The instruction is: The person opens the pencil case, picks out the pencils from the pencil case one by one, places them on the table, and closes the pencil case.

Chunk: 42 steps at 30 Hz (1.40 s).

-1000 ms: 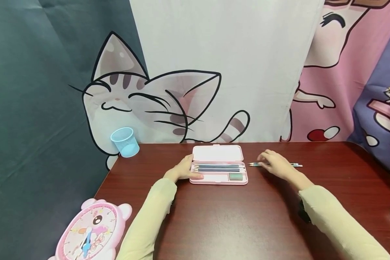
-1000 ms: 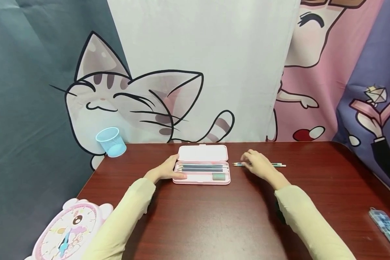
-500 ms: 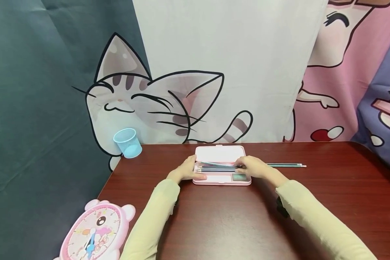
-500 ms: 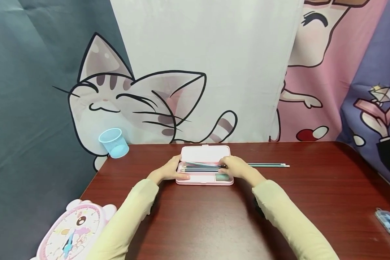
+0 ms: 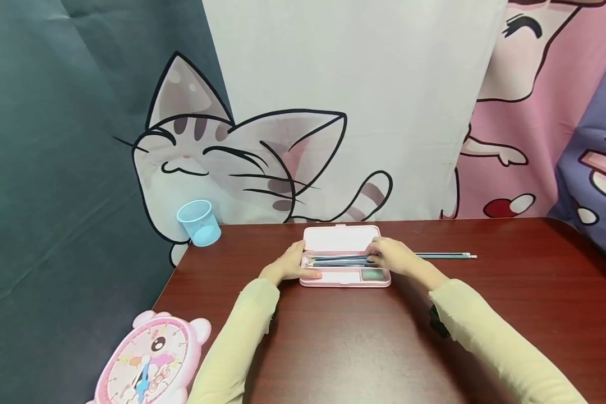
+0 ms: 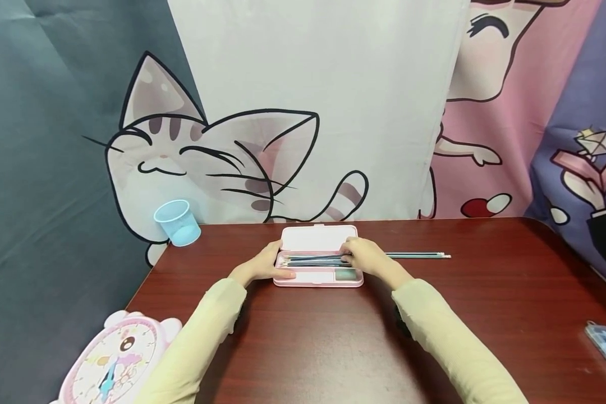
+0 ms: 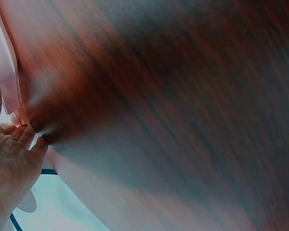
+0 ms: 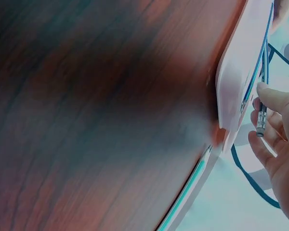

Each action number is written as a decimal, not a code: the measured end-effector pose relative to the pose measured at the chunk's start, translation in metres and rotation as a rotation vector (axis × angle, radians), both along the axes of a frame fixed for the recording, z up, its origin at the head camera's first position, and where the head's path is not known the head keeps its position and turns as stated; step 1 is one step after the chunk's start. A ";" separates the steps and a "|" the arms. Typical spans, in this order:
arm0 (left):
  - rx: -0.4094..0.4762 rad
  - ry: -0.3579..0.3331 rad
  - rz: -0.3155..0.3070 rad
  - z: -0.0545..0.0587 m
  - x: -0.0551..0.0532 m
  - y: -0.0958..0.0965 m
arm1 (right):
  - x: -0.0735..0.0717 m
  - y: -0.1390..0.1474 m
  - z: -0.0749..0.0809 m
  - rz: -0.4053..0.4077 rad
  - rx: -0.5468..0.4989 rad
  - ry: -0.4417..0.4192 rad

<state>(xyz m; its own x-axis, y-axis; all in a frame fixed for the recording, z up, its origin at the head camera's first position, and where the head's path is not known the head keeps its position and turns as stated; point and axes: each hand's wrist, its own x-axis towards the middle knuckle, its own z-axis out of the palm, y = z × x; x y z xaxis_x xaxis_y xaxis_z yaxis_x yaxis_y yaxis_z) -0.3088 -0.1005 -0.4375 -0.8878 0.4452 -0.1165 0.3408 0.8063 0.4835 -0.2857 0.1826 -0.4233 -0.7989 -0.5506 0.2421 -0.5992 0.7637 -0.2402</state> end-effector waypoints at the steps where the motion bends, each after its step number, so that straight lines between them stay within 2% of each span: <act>1: 0.001 -0.002 0.002 0.000 0.000 0.000 | 0.000 0.002 0.000 -0.004 -0.004 0.004; 6: 0.001 -0.014 0.023 0.000 0.000 -0.001 | 0.002 0.012 0.001 -0.024 -0.035 0.028; 16: 0.003 -0.015 0.014 -0.002 0.000 -0.001 | 0.006 0.043 -0.002 -0.037 -0.127 0.079; 23: 0.005 -0.025 0.020 -0.001 0.000 -0.002 | 0.011 0.075 -0.006 -0.059 -0.210 0.115; 30: 0.010 -0.006 0.010 -0.001 0.000 0.001 | 0.022 0.112 -0.013 -0.056 -0.294 0.202; 38: 0.009 -0.001 0.010 0.000 0.000 0.002 | 0.033 0.154 -0.022 -0.176 -0.238 0.127; 42: 0.012 -0.020 0.019 0.001 -0.001 0.001 | 0.033 0.167 -0.026 -0.197 -0.169 0.139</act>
<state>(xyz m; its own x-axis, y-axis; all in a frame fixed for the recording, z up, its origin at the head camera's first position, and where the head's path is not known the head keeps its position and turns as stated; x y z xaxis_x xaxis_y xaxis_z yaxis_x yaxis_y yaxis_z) -0.3093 -0.0991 -0.4363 -0.8939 0.4294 -0.1286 0.3155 0.8066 0.4999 -0.2523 0.3495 -0.4496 -0.8393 -0.3307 0.4315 -0.4793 0.8248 -0.3001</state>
